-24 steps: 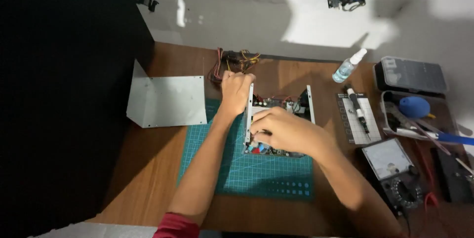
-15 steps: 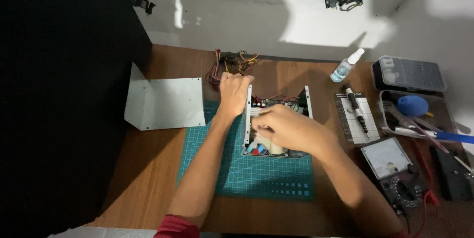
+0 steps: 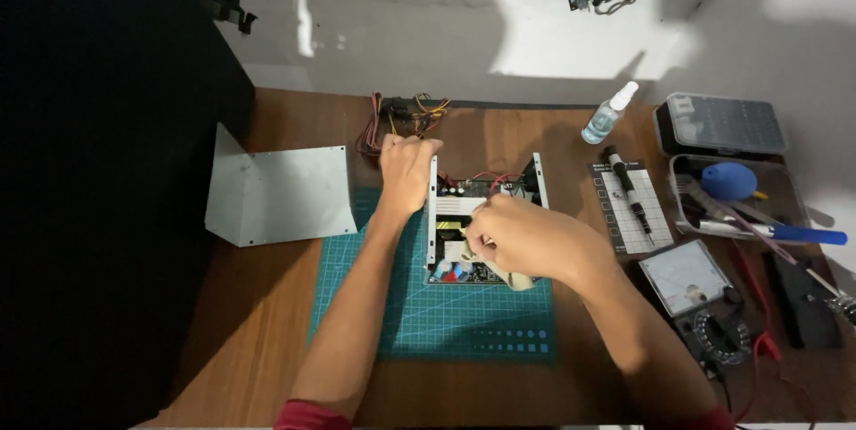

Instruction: Wiping the internal components of an open computer power supply unit using a small cloth.

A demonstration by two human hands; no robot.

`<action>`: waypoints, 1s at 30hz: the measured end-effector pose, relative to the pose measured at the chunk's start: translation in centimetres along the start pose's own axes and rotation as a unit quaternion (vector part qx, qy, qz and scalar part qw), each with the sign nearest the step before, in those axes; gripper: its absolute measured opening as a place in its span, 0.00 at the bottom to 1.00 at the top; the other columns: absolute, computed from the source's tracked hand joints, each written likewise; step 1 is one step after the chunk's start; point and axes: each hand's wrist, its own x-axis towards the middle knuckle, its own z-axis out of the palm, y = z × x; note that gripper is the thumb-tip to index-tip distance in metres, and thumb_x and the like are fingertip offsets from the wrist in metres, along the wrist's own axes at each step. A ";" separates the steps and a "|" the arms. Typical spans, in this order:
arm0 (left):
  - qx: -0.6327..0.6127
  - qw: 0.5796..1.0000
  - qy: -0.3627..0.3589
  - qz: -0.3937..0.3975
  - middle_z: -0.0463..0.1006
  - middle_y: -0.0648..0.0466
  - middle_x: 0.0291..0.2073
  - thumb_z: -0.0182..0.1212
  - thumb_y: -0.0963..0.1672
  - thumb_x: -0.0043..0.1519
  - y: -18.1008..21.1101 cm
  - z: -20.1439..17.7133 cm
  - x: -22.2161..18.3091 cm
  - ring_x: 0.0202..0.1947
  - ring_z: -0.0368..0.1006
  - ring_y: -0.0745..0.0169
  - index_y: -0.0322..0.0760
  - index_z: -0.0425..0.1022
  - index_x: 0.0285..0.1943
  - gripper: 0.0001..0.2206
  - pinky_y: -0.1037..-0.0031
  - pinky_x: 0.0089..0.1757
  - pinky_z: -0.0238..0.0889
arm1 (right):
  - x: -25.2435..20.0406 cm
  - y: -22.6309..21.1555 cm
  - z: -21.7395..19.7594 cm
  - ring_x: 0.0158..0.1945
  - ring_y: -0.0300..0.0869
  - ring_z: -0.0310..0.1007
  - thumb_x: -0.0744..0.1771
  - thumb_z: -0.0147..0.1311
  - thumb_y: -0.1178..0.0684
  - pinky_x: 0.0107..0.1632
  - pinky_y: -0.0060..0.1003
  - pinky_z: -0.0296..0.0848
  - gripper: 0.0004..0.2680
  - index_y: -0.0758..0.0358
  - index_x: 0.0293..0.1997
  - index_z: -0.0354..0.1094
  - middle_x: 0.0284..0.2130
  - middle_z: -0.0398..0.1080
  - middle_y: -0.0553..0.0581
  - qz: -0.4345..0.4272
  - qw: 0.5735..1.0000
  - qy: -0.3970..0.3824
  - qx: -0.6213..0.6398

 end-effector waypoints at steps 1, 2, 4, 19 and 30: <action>0.000 1.000 0.000 0.000 0.76 0.49 0.21 0.38 0.45 0.74 -0.1 0.1 0.0 0.35 0.76 0.53 0.39 0.78 0.44 0.17 0.65 0.49 0.54 | 0.0 -0.7 -0.4 0.26 0.50 0.72 0.62 0.52 0.63 0.32 0.41 0.69 0.07 0.65 0.20 0.68 0.20 0.70 0.57 0.000 1.000 0.000 0.000; -0.003 1.000 -0.003 -0.006 0.76 0.51 0.21 0.37 0.46 0.74 -0.2 0.3 0.0 0.35 0.76 0.55 0.41 0.78 0.43 0.18 0.66 0.50 0.54 | 0.0 -1.3 -0.7 0.26 0.50 0.72 0.63 0.52 0.63 0.32 0.40 0.70 0.07 0.65 0.20 0.68 0.21 0.71 0.57 -0.009 1.000 0.002 0.002; -0.009 1.000 -0.008 -0.012 0.76 0.53 0.20 0.36 0.47 0.74 -0.1 0.5 0.1 0.34 0.76 0.57 0.44 0.78 0.42 0.19 0.67 0.50 0.54 | -0.1 -2.4 -1.2 0.27 0.51 0.72 0.63 0.52 0.62 0.32 0.40 0.70 0.07 0.65 0.21 0.69 0.22 0.71 0.58 -0.017 1.000 0.004 0.005; -0.010 0.999 0.030 0.011 0.70 0.50 0.16 0.38 0.45 0.76 0.3 0.1 0.4 0.27 0.71 0.51 0.38 0.74 0.33 0.20 0.66 0.46 0.54 | -0.5 0.9 2.3 0.20 0.39 0.65 0.63 0.52 0.64 0.25 0.32 0.63 0.10 0.60 0.19 0.61 0.19 0.65 0.50 -0.014 1.000 0.023 0.003; -0.039 0.999 0.017 -0.008 0.70 0.50 0.16 0.36 0.46 0.76 0.9 -0.1 0.4 0.30 0.72 0.51 0.41 0.74 0.34 0.21 0.67 0.46 0.54 | -0.7 2.3 2.7 0.21 0.54 0.76 0.65 0.53 0.63 0.18 0.31 0.68 0.05 0.65 0.27 0.67 0.26 0.74 0.58 -0.017 0.999 0.004 0.033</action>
